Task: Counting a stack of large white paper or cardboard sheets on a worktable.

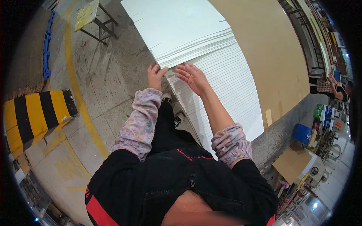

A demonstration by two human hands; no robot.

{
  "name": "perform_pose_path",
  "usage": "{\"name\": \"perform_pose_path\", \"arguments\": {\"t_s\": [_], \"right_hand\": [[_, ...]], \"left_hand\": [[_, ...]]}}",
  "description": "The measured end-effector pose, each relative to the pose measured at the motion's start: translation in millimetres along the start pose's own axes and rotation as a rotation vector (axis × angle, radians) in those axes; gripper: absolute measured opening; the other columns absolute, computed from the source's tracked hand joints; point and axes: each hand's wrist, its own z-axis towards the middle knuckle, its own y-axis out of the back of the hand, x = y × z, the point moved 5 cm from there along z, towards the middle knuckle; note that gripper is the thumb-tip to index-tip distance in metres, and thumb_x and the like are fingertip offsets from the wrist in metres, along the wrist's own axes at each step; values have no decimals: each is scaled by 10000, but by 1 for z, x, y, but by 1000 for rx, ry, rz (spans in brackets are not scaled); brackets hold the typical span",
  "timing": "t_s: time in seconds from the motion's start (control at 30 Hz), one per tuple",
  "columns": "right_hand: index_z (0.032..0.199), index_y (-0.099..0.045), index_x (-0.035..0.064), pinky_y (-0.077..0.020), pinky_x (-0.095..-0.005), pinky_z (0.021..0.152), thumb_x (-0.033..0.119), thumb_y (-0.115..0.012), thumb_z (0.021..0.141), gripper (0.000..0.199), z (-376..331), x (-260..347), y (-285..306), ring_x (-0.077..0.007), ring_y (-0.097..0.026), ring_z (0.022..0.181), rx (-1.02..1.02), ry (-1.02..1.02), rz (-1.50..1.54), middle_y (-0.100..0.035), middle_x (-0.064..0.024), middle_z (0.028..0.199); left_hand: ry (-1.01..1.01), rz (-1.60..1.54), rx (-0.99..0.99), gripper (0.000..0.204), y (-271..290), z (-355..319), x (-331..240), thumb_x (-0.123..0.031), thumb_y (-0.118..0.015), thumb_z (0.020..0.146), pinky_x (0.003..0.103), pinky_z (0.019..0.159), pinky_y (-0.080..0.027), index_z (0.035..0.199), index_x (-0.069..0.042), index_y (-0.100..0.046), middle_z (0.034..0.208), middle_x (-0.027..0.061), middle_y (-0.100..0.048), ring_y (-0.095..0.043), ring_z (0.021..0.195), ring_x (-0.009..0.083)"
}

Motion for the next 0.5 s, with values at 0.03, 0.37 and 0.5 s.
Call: {"name": "perform_pose_path", "arguments": {"t_s": [0.03, 0.37, 0.5], "right_hand": [[1124, -392, -43, -478, -328, 818, 166, -504, 862, 353, 3, 4, 4, -227, -541, 976, -3, 10, 4, -513, -166, 1092], [878, -546, 1, -430, -225, 546, 175, -627, 780, 215, 31, 88, 77, -135, -605, 720, -559, 142, -483, -607, -78, 785], [761, -579, 31, -326, -192, 455, 158, -694, 717, 177, 36, 94, 90, -90, -594, 573, -746, 60, -624, -617, -44, 658]], "left_hand": [[-2, 3, 11, 273, 1, 2, 3, -203, -667, 718, 259, 712, -428, 914, -18, -623, 1161, 53, -403, -480, 911, 124], [285, -30, -201, 224, 19, 6, 30, -182, -674, 732, 263, 642, -439, 676, 22, -599, 1169, 55, -434, -501, 905, 125], [128, 305, -196, 231, 12, 4, 17, -179, -683, 702, 292, 695, -424, 655, 21, -577, 1128, 118, -463, -484, 950, 190]]}}
